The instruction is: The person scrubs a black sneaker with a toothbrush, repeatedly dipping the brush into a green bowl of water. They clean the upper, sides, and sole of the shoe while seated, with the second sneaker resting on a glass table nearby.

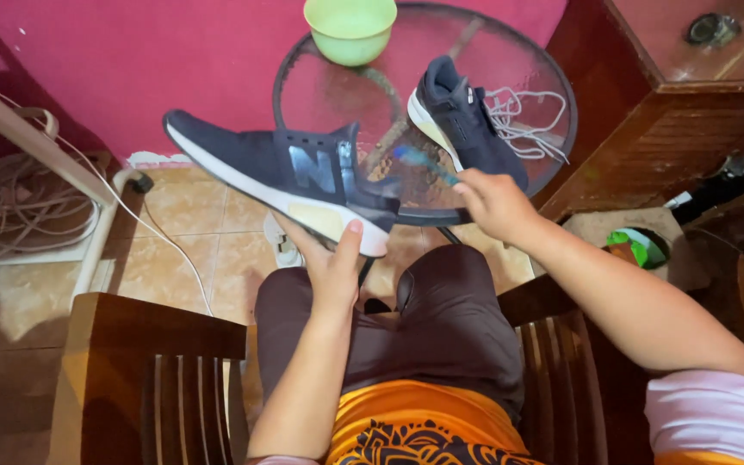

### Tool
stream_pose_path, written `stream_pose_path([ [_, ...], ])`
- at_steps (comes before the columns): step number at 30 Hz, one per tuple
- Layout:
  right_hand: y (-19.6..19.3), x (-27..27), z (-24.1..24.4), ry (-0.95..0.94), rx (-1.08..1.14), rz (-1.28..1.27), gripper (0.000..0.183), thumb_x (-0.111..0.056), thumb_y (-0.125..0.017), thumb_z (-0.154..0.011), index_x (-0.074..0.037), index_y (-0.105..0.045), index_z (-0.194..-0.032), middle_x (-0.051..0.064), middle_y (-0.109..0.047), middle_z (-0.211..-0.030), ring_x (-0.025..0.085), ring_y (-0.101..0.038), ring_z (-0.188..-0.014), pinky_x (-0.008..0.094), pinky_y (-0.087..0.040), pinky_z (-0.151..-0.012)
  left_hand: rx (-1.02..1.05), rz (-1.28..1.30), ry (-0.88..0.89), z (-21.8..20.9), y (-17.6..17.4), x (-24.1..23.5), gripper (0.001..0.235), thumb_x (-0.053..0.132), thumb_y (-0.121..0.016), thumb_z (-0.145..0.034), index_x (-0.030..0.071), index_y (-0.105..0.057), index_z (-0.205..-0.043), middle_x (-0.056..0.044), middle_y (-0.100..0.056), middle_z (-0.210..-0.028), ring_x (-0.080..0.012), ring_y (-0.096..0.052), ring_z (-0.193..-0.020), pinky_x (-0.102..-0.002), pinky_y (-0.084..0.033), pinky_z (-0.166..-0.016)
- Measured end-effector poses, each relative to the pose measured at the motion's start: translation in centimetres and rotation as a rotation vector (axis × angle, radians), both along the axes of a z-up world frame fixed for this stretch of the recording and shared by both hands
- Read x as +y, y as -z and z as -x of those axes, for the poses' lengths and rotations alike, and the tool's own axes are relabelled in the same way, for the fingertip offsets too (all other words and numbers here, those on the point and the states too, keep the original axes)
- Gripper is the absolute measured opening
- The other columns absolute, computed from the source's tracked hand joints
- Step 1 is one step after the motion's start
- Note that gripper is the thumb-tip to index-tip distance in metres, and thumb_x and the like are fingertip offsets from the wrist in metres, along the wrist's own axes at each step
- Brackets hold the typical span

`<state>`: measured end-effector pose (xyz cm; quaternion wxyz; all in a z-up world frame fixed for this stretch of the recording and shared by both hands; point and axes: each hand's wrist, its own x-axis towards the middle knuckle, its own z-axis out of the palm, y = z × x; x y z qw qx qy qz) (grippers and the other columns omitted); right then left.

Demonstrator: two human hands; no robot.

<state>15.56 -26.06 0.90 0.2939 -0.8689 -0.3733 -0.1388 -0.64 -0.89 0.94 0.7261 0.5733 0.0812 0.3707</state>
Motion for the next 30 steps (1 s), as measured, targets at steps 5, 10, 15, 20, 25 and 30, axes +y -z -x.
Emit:
stream_pose_path([
  [5, -1.7, 0.5, 2.7, -0.061, -0.046, -0.068, 0.017, -0.018, -0.061, -0.104, -0.009, -0.071, -0.115, 0.018, -0.073, -0.082, 0.039, -0.072, -0.081, 0.048, -0.057, -0.073, -0.012, 0.108, 0.011, 0.6, -2.2, -1.5, 0.119, 0.010, -0.077, -0.085, 0.012, 0.014, -0.162, -0.025, 0.008, -0.166, -0.0290, 0.004, -0.154, -0.046, 0.001, -0.125],
  [10, -0.3, 0.8, 1.5, -0.118, 0.009, 0.039, 0.023, -0.018, -0.059, -0.101, -0.005, -0.068, -0.118, 0.029, -0.072, -0.087, 0.050, -0.069, -0.085, 0.061, -0.055, -0.076, -0.019, 0.104, 0.015, 0.4, -1.9, -0.6, 0.123, 0.006, -0.079, -0.083, 0.017, 0.014, -0.162, -0.025, 0.007, -0.167, -0.0292, 0.006, -0.155, -0.046, 0.002, -0.125],
  [15, -1.5, 1.6, 3.0, -0.080, 0.058, -0.054, 0.019, -0.023, -0.058, -0.105, -0.017, -0.071, -0.118, 0.014, -0.074, -0.082, 0.038, -0.073, -0.083, 0.048, -0.057, -0.076, -0.012, 0.167, 0.023, -0.1, -0.7, -0.8, 0.119, 0.013, -0.079, -0.086, 0.011, 0.012, -0.162, -0.025, 0.014, -0.166, -0.0294, 0.007, -0.154, -0.049, 0.003, -0.125],
  [20, 0.5, 1.8, 1.9, -0.098, 0.074, -0.071, 0.014, -0.020, -0.059, -0.103, -0.013, -0.070, -0.111, 0.017, -0.073, -0.080, 0.041, -0.072, -0.081, 0.050, -0.056, -0.072, 0.062, 0.055, 0.040, 0.7, -0.8, 0.2, 0.123, 0.011, -0.080, -0.084, 0.017, 0.015, -0.163, -0.023, 0.013, -0.167, -0.0280, 0.009, -0.154, -0.045, 0.004, -0.125],
  [25, -2.1, 2.9, 5.7, -0.083, 0.063, -0.112, 0.015, -0.019, -0.061, -0.103, -0.015, -0.071, -0.113, 0.012, -0.073, -0.080, 0.034, -0.074, -0.081, 0.044, -0.058, -0.074, 0.141, 0.018, 0.038, 0.7, -0.1, 0.0, 0.121, 0.015, -0.078, -0.087, 0.012, 0.017, -0.161, -0.029, 0.013, -0.165, -0.0361, 0.008, -0.154, -0.049, 0.001, -0.125],
  [30, -1.1, 1.4, 2.4, -0.156, -0.080, -0.001, 0.018, -0.014, -0.064, -0.100, -0.005, -0.072, -0.114, 0.022, -0.075, -0.084, 0.043, -0.073, -0.081, 0.052, -0.059, -0.069, 0.116, -0.093, -0.076, -0.9, 0.7, 1.4, 0.123, 0.011, -0.079, -0.086, 0.011, 0.018, -0.160, -0.034, 0.010, -0.164, -0.0379, 0.004, -0.155, -0.049, 0.001, -0.126],
])
